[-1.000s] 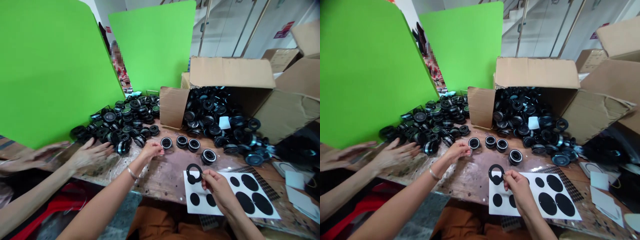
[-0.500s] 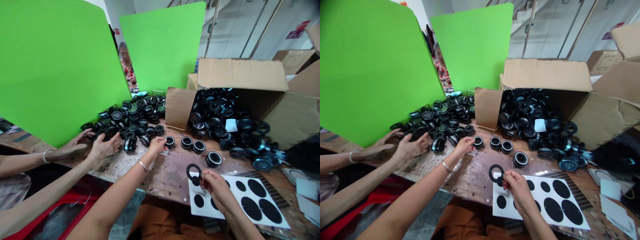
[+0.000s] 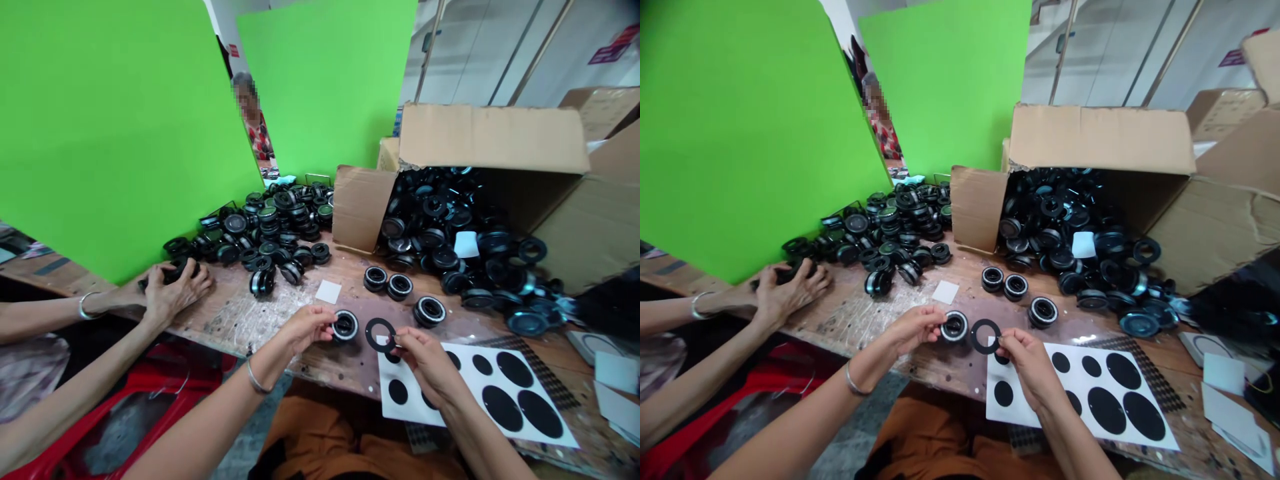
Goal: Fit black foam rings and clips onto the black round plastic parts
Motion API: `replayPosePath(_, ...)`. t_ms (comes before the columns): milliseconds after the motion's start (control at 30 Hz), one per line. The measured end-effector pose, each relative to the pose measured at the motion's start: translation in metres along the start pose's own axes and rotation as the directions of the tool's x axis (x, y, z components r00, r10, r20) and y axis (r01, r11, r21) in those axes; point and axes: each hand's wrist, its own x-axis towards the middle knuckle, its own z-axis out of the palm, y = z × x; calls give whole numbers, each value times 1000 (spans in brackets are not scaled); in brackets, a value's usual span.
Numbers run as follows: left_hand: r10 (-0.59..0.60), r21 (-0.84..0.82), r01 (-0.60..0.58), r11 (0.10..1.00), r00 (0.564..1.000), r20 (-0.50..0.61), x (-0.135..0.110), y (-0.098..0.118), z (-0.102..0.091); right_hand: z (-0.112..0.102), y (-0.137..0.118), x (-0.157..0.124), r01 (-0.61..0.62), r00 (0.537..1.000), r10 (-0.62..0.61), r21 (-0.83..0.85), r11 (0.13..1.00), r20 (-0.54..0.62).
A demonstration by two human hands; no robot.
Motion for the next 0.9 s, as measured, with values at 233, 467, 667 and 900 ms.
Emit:
replayPosePath(233,2,-47,-1,999,1000,13,-22,-30,5,28,10,8,-35,999,37,-84,996,23)
replayPosePath(467,12,-121,-10,993,1000,14,-25,-41,4,39,19,16,-40,996,50,-134,990,75)
replayPosePath(667,9,-157,-4,988,1000,30,-25,-45,5,39,25,18,-23,998,32,-172,985,51)
replayPosePath(900,23,-168,-12,986,998,59,-21,-50,0,40,21,19,-35,997,48,-228,973,52)
